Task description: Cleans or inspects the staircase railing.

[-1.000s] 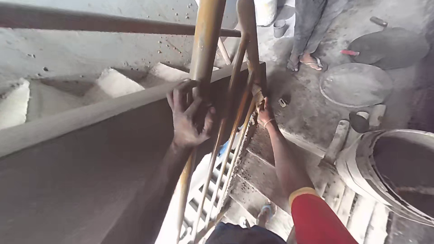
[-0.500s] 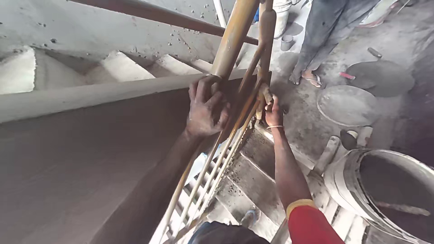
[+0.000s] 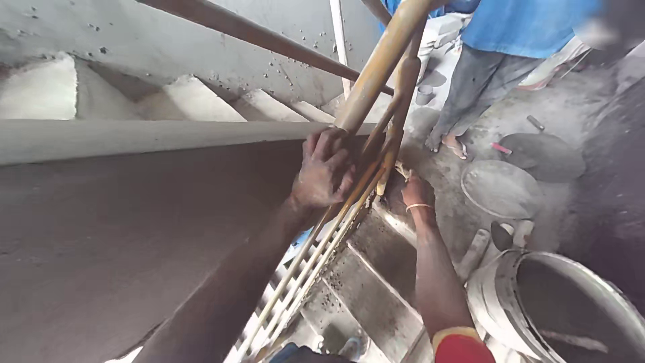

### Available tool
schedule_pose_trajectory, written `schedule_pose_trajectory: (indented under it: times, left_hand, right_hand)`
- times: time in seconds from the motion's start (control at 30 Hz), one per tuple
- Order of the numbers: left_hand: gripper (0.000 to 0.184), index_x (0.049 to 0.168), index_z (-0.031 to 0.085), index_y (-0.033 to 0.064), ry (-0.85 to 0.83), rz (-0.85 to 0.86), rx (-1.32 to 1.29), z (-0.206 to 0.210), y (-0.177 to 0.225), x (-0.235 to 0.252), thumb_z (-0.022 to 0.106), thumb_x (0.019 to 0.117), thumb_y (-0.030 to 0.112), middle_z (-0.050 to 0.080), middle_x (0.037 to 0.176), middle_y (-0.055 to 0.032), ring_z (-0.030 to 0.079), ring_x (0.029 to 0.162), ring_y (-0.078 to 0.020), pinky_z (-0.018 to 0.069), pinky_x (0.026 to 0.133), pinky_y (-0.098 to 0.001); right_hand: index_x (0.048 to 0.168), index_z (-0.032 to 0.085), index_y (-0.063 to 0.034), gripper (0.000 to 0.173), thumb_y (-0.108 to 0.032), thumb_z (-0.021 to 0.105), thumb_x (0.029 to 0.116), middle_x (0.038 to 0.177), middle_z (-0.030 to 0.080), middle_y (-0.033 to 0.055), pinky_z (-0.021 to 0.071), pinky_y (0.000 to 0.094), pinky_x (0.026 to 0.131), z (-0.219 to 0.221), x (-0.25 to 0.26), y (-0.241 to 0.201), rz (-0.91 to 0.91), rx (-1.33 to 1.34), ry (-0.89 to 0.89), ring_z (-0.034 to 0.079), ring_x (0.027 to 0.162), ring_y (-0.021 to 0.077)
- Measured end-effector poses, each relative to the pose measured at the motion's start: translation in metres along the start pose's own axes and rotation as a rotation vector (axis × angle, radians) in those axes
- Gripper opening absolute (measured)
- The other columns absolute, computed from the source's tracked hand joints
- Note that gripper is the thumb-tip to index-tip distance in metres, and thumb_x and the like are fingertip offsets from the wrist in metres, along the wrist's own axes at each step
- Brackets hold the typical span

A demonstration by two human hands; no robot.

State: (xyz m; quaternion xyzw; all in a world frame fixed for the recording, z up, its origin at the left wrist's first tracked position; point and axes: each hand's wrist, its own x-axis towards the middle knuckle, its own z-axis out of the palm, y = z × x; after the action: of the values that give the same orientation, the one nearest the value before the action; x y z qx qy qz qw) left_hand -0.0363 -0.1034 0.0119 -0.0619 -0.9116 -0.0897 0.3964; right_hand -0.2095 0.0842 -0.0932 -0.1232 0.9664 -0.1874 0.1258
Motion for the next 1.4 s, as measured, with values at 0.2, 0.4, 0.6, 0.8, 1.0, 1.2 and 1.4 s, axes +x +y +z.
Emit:
schedule_pose_trajectory:
  times: [0.2,0.4,0.6,0.8,1.0,1.2,1.4]
  left_hand:
    - [0.034,0.091,0.072,0.0118,-0.006,0.013,-0.007,-0.002,0.002,0.001,0.049,0.0931,0.037,0.061,0.133,-0.0186,0.049,0.131,-0.0401,0.0376,0.108,-0.0559]
    - [0.033,0.09,0.071,0.0111,0.019,0.031,-0.028,-0.001,-0.003,0.001,0.05,0.0918,0.036,0.061,0.133,-0.0189,0.049,0.129,-0.0413,0.0381,0.106,-0.0545]
    - [0.036,0.089,0.07,0.0114,0.019,0.022,-0.048,-0.002,-0.002,-0.002,0.047,0.093,0.039,0.061,0.131,-0.0202,0.053,0.125,-0.0414,0.0418,0.099,-0.0561]
    - [0.035,0.086,0.071,0.0081,0.202,0.299,-0.062,-0.003,0.004,-0.014,0.049,0.0956,0.034,0.071,0.113,-0.0171,0.064,0.112,-0.0358,0.0474,0.095,-0.053]
    - [0.034,0.092,0.073,0.013,-0.042,0.157,-0.328,-0.015,0.066,-0.14,0.05,0.1015,0.037,0.073,0.1,-0.0112,0.069,0.095,-0.0268,0.0546,0.087,-0.045]
    - [0.024,0.097,0.078,0.0122,-0.402,-0.118,-0.486,-0.035,0.057,-0.301,0.061,0.0968,0.029,0.077,0.101,-0.0023,0.072,0.096,-0.0134,0.0597,0.087,-0.0351]
    - [0.022,0.098,0.077,0.0038,-0.438,-0.263,-0.386,-0.087,0.048,-0.319,0.064,0.0939,0.02,0.077,0.097,-0.0095,0.072,0.097,-0.0164,0.0579,0.093,-0.0354]
  right_hand:
    - [0.143,0.055,-0.0097,0.039,-0.021,0.051,0.1057,0.119,0.068,0.0284,0.0514,0.0695,0.087,-0.044,-0.001,-0.027,-0.17,0.072,0.205,0.067,0.107,0.0506]
    - [0.145,0.054,-0.0064,0.046,-0.024,0.059,0.1024,0.129,0.065,0.0275,0.0487,0.066,0.098,0.006,0.008,0.007,0.047,-0.027,-0.003,0.062,0.12,0.0471]
    - [0.156,0.041,-0.0039,0.051,-0.024,0.044,0.1085,0.143,0.057,0.0257,0.0429,0.0588,0.111,0.1,-0.073,0.09,0.19,0.021,-0.231,0.057,0.132,0.042]
    - [0.147,0.051,-0.0026,0.046,-0.026,0.051,0.1071,0.143,0.058,0.0227,0.0435,0.0545,0.112,0.168,-0.178,0.122,0.256,-0.002,-0.524,0.057,0.133,0.0372]
    - [0.142,0.058,-0.008,0.039,-0.023,0.052,0.1062,0.134,0.065,0.0221,0.0459,0.0573,0.109,0.143,-0.24,0.175,0.379,0.147,-0.324,0.061,0.126,0.0389]
    - [0.143,0.055,-0.001,0.042,-0.024,0.048,0.1083,0.122,0.066,0.0339,0.0467,0.0704,0.097,0.02,-0.266,0.21,0.509,0.105,0.151,0.064,0.113,0.0535]
    - [0.138,0.056,0.0023,0.041,-0.024,0.053,0.1065,0.13,0.06,0.0365,0.0415,0.0719,0.103,-0.071,-0.247,0.256,0.629,0.096,0.412,0.056,0.124,0.0558]
